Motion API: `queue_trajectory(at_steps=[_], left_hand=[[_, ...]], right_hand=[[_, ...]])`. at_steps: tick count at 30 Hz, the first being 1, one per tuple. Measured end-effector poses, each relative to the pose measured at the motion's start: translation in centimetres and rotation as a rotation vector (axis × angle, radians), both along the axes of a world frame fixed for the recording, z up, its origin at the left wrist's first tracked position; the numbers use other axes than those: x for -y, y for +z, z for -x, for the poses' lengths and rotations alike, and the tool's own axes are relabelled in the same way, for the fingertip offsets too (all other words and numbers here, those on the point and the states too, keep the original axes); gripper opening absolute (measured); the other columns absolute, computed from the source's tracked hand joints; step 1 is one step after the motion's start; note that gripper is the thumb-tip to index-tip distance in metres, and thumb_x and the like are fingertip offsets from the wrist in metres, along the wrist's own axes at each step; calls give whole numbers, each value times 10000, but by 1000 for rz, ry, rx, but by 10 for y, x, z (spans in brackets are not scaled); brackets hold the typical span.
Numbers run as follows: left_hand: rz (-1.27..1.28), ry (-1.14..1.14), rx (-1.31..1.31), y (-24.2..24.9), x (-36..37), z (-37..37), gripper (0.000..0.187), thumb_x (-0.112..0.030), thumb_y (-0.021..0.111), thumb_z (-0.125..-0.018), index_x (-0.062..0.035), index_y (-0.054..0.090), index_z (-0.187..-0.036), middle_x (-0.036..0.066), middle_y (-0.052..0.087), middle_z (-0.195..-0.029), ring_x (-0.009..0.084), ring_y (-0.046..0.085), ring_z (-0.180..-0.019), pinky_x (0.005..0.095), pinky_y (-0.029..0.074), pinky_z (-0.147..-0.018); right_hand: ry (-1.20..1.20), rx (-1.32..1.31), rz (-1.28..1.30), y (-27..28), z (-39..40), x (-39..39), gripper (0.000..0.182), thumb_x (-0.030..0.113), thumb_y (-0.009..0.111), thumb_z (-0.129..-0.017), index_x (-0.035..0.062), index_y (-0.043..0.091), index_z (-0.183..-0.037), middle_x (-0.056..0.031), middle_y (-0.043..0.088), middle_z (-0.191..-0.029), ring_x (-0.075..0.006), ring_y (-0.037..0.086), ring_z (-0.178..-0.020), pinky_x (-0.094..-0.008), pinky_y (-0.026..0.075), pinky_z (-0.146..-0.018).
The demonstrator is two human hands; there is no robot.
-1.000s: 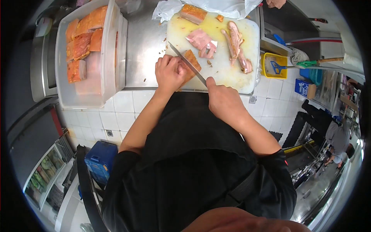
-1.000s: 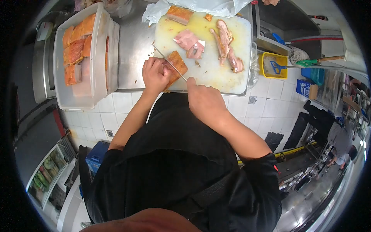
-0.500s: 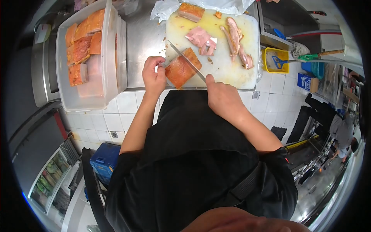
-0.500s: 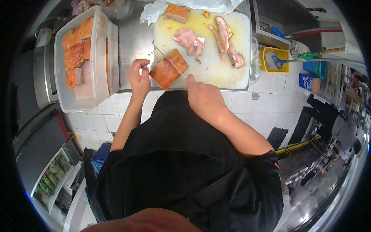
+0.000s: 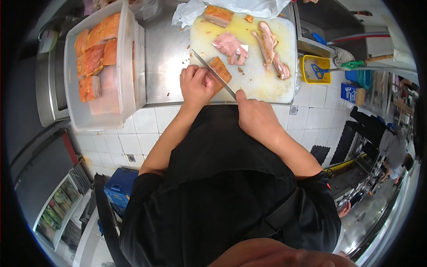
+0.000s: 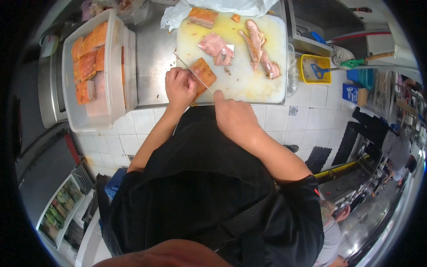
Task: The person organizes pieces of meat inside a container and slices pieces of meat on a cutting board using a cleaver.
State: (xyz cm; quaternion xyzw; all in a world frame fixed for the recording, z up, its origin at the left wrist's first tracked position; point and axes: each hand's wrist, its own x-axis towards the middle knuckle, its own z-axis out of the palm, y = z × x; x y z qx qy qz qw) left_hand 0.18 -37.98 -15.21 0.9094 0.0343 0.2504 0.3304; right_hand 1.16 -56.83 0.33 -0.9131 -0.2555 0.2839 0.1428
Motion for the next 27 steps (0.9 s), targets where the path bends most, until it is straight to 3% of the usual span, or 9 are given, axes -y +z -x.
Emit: queue_trajectory(at_steps=[11,13,17,19,24,26,27], left_hand=[[-3,29,-35,-4,1,-3,201,-50,635,-664,-91,669,-857,80,590,-897,302,544,-803,412,464,-735],[9,11,-57,-3,3,2,184,-50,634,-661,-91,666,-838,79,591,-888,303,546,-799,412,467,-730],[18,-11,-28,-2,1,0,116,-57,639,-660,-85,636,-773,76,596,-887,304,549,-793,412,472,-724],[-14,14,-24,-2,2,-2,117,-55,643,-657,-86,632,-770,79,599,-888,306,552,-791,421,471,-729],[18,14,-15,-6,3,-3,124,-56,650,-657,-98,630,-772,77,597,-886,305,557,-793,427,464,-733],[28,0,-1,-6,1,-2,133,-50,650,-664,-100,632,-786,77,597,-890,304,555,-791,428,459,-731],[23,-3,6,-7,1,-4,133,-50,650,-664,-100,632,-786,77,597,-890,304,555,-791,428,459,-731]], right_hand=[[-37,-82,80,-6,5,-1,206,21,500,-859,-36,462,-1053,-247,658,-695,-442,662,-654,-539,520,-600],[-63,-12,-85,-37,3,-12,205,36,492,-875,-36,463,-1064,-238,667,-710,-436,668,-657,-538,525,-602],[-31,44,-111,-34,-3,-17,212,45,479,-888,-35,466,-1084,-228,671,-714,-427,674,-663,-534,531,-605],[-40,-175,105,-4,-1,-7,230,51,473,-895,-36,469,-1108,-222,675,-729,-423,677,-672,-524,535,-606],[-68,-27,-61,-65,-1,-19,245,66,465,-904,-30,458,-1129,-230,684,-767,-423,684,-696,-536,531,-613],[-72,-8,-78,-58,4,-20,244,70,459,-911,-27,453,-1134,-231,686,-777,-422,686,-705,-541,529,-616],[-101,-124,19,-40,7,-14,246,74,456,-916,-23,450,-1141,-226,686,-775,-418,687,-706,-543,529,-618]])
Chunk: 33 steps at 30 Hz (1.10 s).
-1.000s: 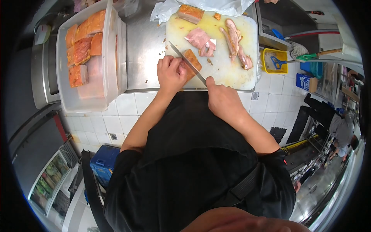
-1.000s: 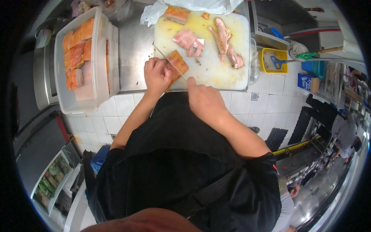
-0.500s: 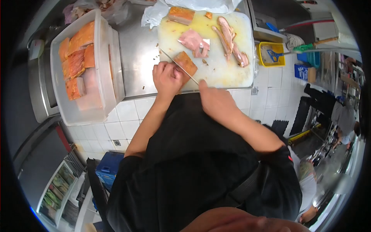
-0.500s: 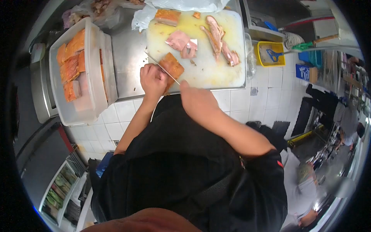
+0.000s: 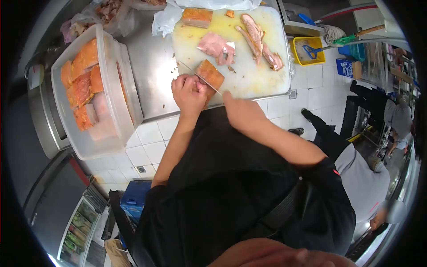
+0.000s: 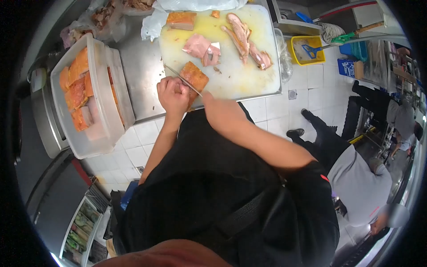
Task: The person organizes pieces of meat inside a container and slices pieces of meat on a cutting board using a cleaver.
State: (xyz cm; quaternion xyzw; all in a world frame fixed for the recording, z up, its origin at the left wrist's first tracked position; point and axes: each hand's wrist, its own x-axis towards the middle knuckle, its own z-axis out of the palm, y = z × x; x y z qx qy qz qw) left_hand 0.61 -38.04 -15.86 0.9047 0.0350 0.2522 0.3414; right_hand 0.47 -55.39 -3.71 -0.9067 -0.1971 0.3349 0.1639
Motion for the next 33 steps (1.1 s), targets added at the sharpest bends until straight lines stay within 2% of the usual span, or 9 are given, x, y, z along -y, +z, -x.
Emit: queue_trajectory(at_steps=[4,11,15,20,22,23,27,30,33], left_hand=[[-27,0,-24,-2,2,3,146,-49,649,-672,-100,636,-808,87,600,-898,309,548,-803,425,458,-738],[-87,26,-13,-1,-7,-9,146,-53,644,-689,-101,644,-827,79,610,-906,301,565,-845,422,467,-766],[-77,2,-6,-4,-5,-9,139,-61,650,-705,-103,653,-837,78,610,-903,304,566,-849,424,472,-776],[-83,16,-46,3,-7,-9,151,-112,672,-737,-99,665,-886,100,598,-952,319,566,-900,443,465,-818],[-140,24,-155,21,4,3,274,-189,721,-748,-110,659,-1003,145,568,-1087,355,542,-1007,472,444,-887],[-204,20,-291,31,11,12,563,-262,789,-710,-129,587,-1219,178,514,-1189,385,498,-1100,491,412,-975],[-352,56,-373,40,20,18,789,-246,820,-655,-130,478,-1356,187,494,-1228,392,469,-1162,467,392,-1043],[-144,137,-526,42,10,16,872,-206,831,-637,-120,418,-1401,192,499,-1257,377,484,-1207,438,401,-1066],[789,178,-397,27,-19,22,772,-198,760,-769,-59,400,-1438,211,582,-1281,378,610,-1139,493,461,-1048]], right_hand=[[-35,68,-55,-57,-1,-1,181,112,444,-953,6,469,-1096,-205,704,-800,-403,706,-731,-518,552,-638],[-10,126,-102,-29,-8,-1,214,73,467,-915,0,461,-1116,-225,702,-836,-404,703,-786,-521,550,-673],[-53,224,-186,-70,1,4,153,98,457,-934,19,503,-1057,-202,712,-836,-384,718,-757,-502,561,-650],[22,263,-165,-77,-31,0,283,112,456,-927,11,501,-1187,-204,720,-870,-374,722,-775,-505,562,-681],[43,298,-139,-71,-42,14,298,114,459,-926,13,499,-1203,-206,719,-863,-374,721,-779,-511,559,-683],[52,323,-101,-66,-47,20,313,117,462,-926,15,498,-1219,-207,718,-856,-374,721,-783,-517,556,-685],[11,335,-138,-34,-67,38,304,119,480,-926,39,507,-1218,-229,708,-845,-396,710,-791,-536,542,-700],[-82,282,-197,-15,-67,69,371,134,538,-940,46,473,-1294,-266,682,-870,-443,674,-804,-538,528,-721],[-372,384,-320,-15,-79,109,344,161,566,-955,38,481,-1265,-285,675,-884,-480,656,-852,-557,510,-745]])
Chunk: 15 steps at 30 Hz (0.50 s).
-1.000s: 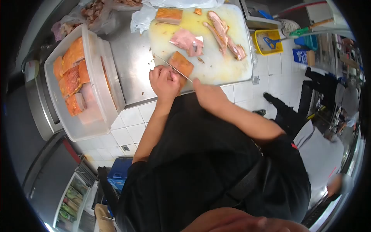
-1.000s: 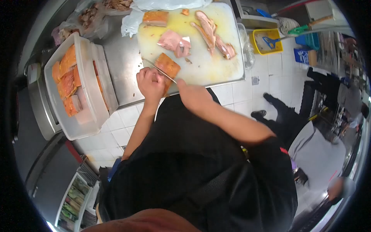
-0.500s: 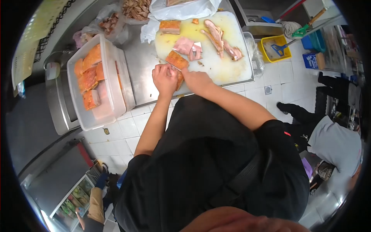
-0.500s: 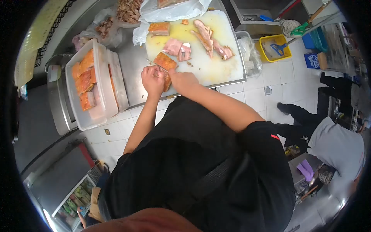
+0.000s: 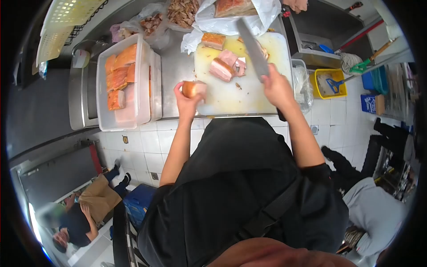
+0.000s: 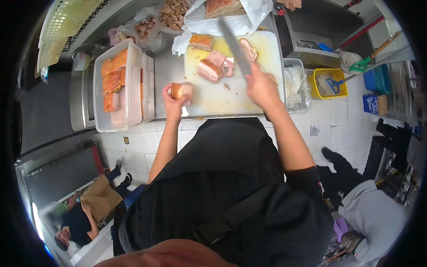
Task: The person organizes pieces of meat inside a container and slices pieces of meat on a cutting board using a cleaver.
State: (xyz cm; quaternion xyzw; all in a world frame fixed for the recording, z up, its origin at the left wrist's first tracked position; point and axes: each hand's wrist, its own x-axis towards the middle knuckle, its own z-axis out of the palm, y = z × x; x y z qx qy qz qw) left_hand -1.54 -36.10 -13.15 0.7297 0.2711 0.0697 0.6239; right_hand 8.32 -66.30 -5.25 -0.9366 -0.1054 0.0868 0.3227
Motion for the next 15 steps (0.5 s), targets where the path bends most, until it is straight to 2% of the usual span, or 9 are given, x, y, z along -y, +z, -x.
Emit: queue_trajectory(at_steps=[1,3,4,5,7,9,11,12,15], left_hand=[[-12,12,9,7,-5,1,772,-198,760,-769,-59,400,-1438,211,582,-1281,378,610,-1139,493,461,-1048],[795,112,201,28,-10,7,701,-238,679,-819,-27,421,-1436,207,543,-1384,382,566,-1238,503,404,-1119],[883,-18,265,62,1,2,735,-303,654,-813,-4,425,-1444,205,507,-1440,370,503,-1329,501,348,-1160],[866,-13,283,80,7,-6,735,-303,654,-813,-4,425,-1444,205,507,-1440,370,503,-1329,501,348,-1160],[938,-253,432,113,13,-18,790,-321,668,-785,-14,411,-1467,206,478,-1473,355,453,-1375,490,313,-1183],[888,-325,527,162,29,-43,847,-270,722,-768,-69,331,-1492,162,473,-1446,332,460,-1354,445,349,-1157],[394,-449,703,217,48,-75,996,-273,834,-659,-96,270,-1462,159,480,-1398,312,457,-1346,422,366,-1133],[349,-450,682,252,63,-84,1093,-269,900,-580,-128,224,-1428,143,471,-1366,287,457,-1326,406,379,-1110],[62,-557,884,308,78,-114,1087,-291,902,-604,-119,223,-1435,156,465,-1363,272,477,-1292,405,383,-1104]], right_hand=[[-74,-12,-14,2,-4,13,323,170,565,-956,34,476,-1235,-287,676,-876,-492,649,-856,-570,501,-737],[-89,-12,-22,-1,-12,37,348,168,568,-954,29,473,-1257,-288,677,-891,-493,648,-868,-568,503,-744],[-116,-17,-15,-2,-15,47,372,167,571,-951,24,471,-1280,-289,678,-906,-493,647,-880,-567,506,-752],[-103,-4,-32,-2,-16,54,372,167,571,-951,24,471,-1280,-289,678,-906,-493,647,-880,-567,506,-752],[-91,-32,-43,-7,-17,60,405,152,565,-950,23,463,-1321,-291,677,-927,-495,648,-886,-558,512,-764],[-26,-10,-68,-29,-22,63,449,154,569,-946,18,451,-1357,-301,670,-930,-496,647,-877,-553,512,-761],[3,-45,-93,-29,-24,58,409,164,572,-944,33,470,-1319,-302,666,-921,-497,646,-870,-557,511,-758],[26,-47,-109,-30,-26,55,386,165,577,-941,45,479,-1295,-300,665,-915,-499,644,-866,-563,509,-760],[102,-89,-143,-23,-29,52,324,155,591,-932,74,494,-1231,-291,669,-901,-505,640,-860,-581,499,-768]])
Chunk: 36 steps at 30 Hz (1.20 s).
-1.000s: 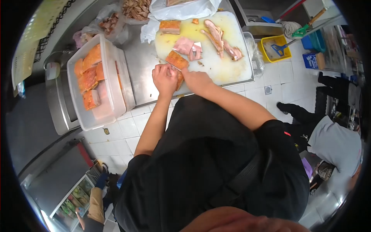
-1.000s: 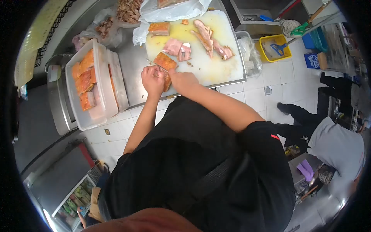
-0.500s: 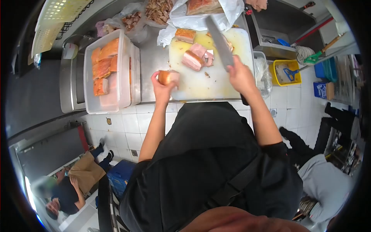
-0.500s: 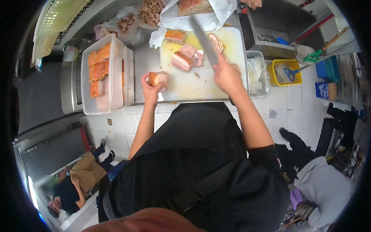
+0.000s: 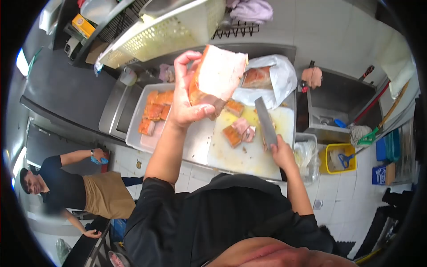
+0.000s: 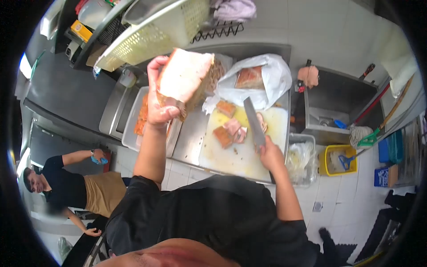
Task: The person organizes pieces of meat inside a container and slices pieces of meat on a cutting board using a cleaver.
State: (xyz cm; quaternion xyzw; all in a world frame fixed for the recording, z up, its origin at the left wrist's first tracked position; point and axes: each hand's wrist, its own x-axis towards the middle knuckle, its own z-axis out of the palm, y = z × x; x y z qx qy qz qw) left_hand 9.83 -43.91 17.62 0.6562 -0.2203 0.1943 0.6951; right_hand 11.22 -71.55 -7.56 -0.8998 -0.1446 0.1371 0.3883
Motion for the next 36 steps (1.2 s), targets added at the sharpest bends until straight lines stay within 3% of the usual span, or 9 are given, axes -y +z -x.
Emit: queue_trajectory(at_steps=[5,8,10,15,24,28,30,34,36], left_hand=[[-6,-38,100,33,21,-21,1089,-269,887,-603,-110,214,-1444,172,478,-1350,286,502,-1270,413,386,-1103],[-295,111,375,30,23,-26,1049,-212,844,-584,-87,228,-1425,172,475,-1310,299,520,-1236,440,406,-1079],[-492,114,526,20,20,-30,1004,-209,843,-582,-82,280,-1404,169,465,-1318,314,522,-1222,451,418,-1062],[-702,249,376,-43,-1,-12,947,-200,845,-537,-72,382,-1353,176,494,-1294,345,535,-1195,447,426,-1048],[-984,694,-196,-154,-39,63,819,-211,808,-564,-60,485,-1301,175,556,-1188,386,539,-1117,458,466,-975],[-1017,872,-713,-254,-34,91,802,-307,820,-641,-170,509,-1368,205,523,-1153,394,525,-1120,458,467,-967],[-1064,802,-895,-275,-35,104,742,-414,812,-709,-190,539,-1361,240,515,-1178,396,557,-1105,455,490,-938],[-882,689,-1022,-291,-65,122,560,-515,737,-838,-159,629,-1257,233,592,-1053,344,664,-931,442,543,-796],[-355,402,-1464,-280,-77,119,453,-458,693,-911,-78,652,-1155,203,611,-981,276,670,-907,417,540,-774]], right_hand=[[37,-35,-56,16,0,14,294,145,618,-920,31,505,-1166,-311,661,-919,-517,629,-904,-561,496,-764],[28,-54,-75,4,-2,21,300,145,619,-919,31,506,-1172,-309,665,-925,-517,630,-909,-565,493,-781],[42,-29,-36,-1,-1,29,330,146,600,-923,67,491,-1224,-311,664,-894,-518,635,-866,-592,491,-753],[40,10,-53,-2,0,30,323,152,595,-927,54,488,-1216,-320,656,-885,-521,630,-861,-591,490,-746],[118,5,-70,0,24,13,332,146,607,-938,20,505,-1227,-301,658,-980,-518,616,-928,-569,485,-800],[232,-1,-9,-4,30,-5,348,165,617,-940,19,505,-1235,-301,662,-964,-505,628,-915,-553,493,-773],[286,-2,-43,-4,35,-19,338,168,610,-948,26,504,-1236,-308,661,-932,-503,635,-890,-550,495,-754],[327,-165,64,12,46,-52,365,161,611,-951,-9,497,-1253,-302,667,-903,-510,635,-867,-540,487,-752],[327,-134,89,9,52,-68,374,153,596,-954,-8,477,-1270,-309,658,-826,-516,634,-809,-559,479,-725]])
